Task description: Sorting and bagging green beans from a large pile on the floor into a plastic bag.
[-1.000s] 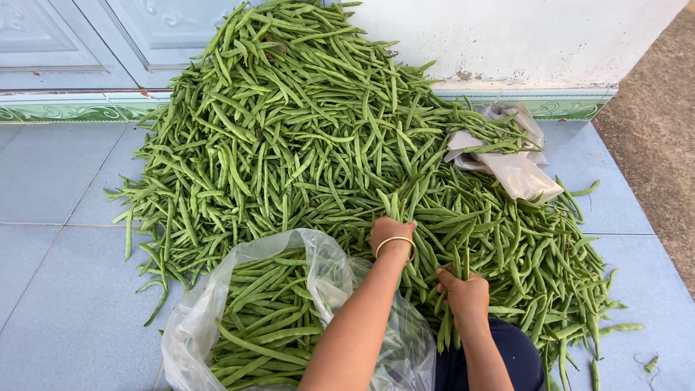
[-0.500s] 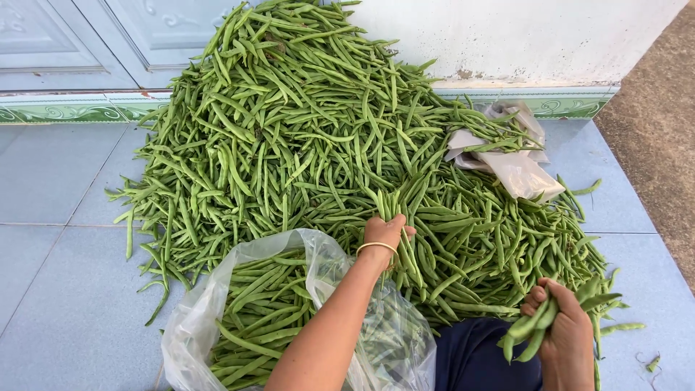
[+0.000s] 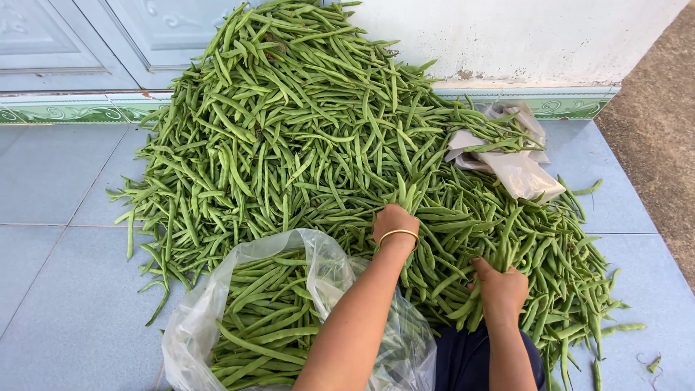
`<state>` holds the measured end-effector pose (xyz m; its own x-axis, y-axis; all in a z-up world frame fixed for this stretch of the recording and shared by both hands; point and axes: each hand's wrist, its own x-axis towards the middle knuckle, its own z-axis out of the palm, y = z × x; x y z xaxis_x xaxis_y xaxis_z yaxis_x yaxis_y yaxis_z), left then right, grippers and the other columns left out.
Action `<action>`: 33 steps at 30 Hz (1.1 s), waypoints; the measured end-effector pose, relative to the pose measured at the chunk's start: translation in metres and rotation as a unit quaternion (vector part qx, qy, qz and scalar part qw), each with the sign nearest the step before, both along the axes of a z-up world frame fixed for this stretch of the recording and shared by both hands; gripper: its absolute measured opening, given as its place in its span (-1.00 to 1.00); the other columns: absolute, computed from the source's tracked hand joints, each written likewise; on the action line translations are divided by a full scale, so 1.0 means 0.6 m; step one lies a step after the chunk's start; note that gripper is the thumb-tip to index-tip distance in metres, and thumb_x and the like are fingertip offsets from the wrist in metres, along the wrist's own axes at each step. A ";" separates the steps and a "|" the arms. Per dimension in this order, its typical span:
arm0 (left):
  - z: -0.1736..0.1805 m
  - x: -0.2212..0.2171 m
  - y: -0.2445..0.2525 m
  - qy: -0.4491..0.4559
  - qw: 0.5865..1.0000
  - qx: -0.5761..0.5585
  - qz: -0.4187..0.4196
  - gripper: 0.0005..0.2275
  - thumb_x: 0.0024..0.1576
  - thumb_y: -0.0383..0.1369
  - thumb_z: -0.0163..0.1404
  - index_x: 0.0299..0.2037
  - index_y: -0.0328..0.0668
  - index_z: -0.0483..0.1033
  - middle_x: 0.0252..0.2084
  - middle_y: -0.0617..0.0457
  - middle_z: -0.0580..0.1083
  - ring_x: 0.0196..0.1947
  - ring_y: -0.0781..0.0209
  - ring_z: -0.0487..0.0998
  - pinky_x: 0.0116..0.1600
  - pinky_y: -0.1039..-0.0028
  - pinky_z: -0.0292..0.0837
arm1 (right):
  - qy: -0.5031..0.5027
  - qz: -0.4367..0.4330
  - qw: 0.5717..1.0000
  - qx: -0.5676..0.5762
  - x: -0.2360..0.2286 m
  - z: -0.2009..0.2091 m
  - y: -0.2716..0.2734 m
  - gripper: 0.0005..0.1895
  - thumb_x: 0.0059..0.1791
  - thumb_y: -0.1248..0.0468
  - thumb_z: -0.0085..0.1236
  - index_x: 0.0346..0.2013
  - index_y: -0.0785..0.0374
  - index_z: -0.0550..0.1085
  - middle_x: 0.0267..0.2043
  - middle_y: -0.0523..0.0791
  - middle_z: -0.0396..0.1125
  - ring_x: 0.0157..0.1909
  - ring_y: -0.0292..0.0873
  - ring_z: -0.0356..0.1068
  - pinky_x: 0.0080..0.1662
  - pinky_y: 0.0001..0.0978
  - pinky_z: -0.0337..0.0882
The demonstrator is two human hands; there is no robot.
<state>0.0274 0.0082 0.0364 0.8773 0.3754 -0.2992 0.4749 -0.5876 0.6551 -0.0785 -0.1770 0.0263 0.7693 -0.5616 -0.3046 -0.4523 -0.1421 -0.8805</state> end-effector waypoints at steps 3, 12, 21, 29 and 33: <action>-0.025 0.017 -0.016 0.005 0.994 0.095 -0.045 -0.82 0.17 -0.32 0.04 -0.12 -0.24 0.51 -0.24 -0.12 0.60 -0.30 -0.08 0.66 -0.17 0.15 0.58 | -0.114 -0.043 0.981 0.149 -0.021 0.000 -0.042 -0.78 0.08 0.30 0.26 -0.27 0.40 0.43 -0.47 -0.10 0.30 -0.58 -0.23 0.28 -0.50 -0.45 0.39; -0.033 0.018 0.046 0.055 0.998 -0.031 -0.003 -0.68 -0.12 -0.22 0.25 -0.25 -0.30 0.66 -0.31 -0.13 0.62 -0.36 -0.11 0.64 -0.17 0.24 0.58 | -0.270 0.007 0.785 0.557 -0.076 0.017 -0.079 -0.90 0.08 0.25 0.07 -0.24 0.21 0.41 -0.34 -0.14 0.26 -0.31 -0.29 0.24 -0.24 -0.48 0.38; 0.069 -0.047 0.132 0.017 0.893 -0.449 0.010 -0.79 0.04 -0.46 0.12 -0.25 -0.58 0.63 -0.40 -0.10 0.62 -0.52 0.20 0.58 -0.35 0.48 0.55 | -0.061 0.186 0.964 0.182 -0.025 0.102 0.009 -0.72 0.00 0.45 0.12 -0.03 0.59 0.48 -0.50 0.06 0.24 -0.61 -0.03 0.24 -0.54 -0.18 0.35; -0.001 -0.013 0.123 -0.031 0.957 -0.287 0.027 -0.66 -0.13 -0.35 0.31 -0.25 -0.50 0.58 -0.25 -0.20 0.56 -0.21 -0.09 0.53 -0.10 0.16 0.51 | 0.049 0.318 0.871 -0.370 0.141 0.003 0.118 -0.82 -0.09 0.33 0.09 -0.40 0.45 0.52 -0.43 0.17 0.42 -0.30 0.30 0.52 -0.20 0.14 0.54; -0.030 0.041 0.103 -0.037 0.990 -0.129 -0.040 -0.60 -0.22 -0.18 0.32 -0.27 -0.35 0.63 -0.30 -0.18 0.61 -0.12 -0.20 0.66 -0.07 -0.02 0.62 | 0.029 0.294 0.903 -0.311 0.127 -0.021 0.092 -0.75 -0.09 0.28 0.17 -0.25 0.46 0.54 -0.48 0.18 0.42 -0.31 0.31 0.54 -0.22 0.25 0.54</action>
<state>0.0518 0.0699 0.0183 0.9237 0.2239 -0.3109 0.3798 -0.4293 0.8194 -0.0022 -0.1221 0.0136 0.9833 -0.1367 -0.1204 -0.1800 -0.8322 -0.5245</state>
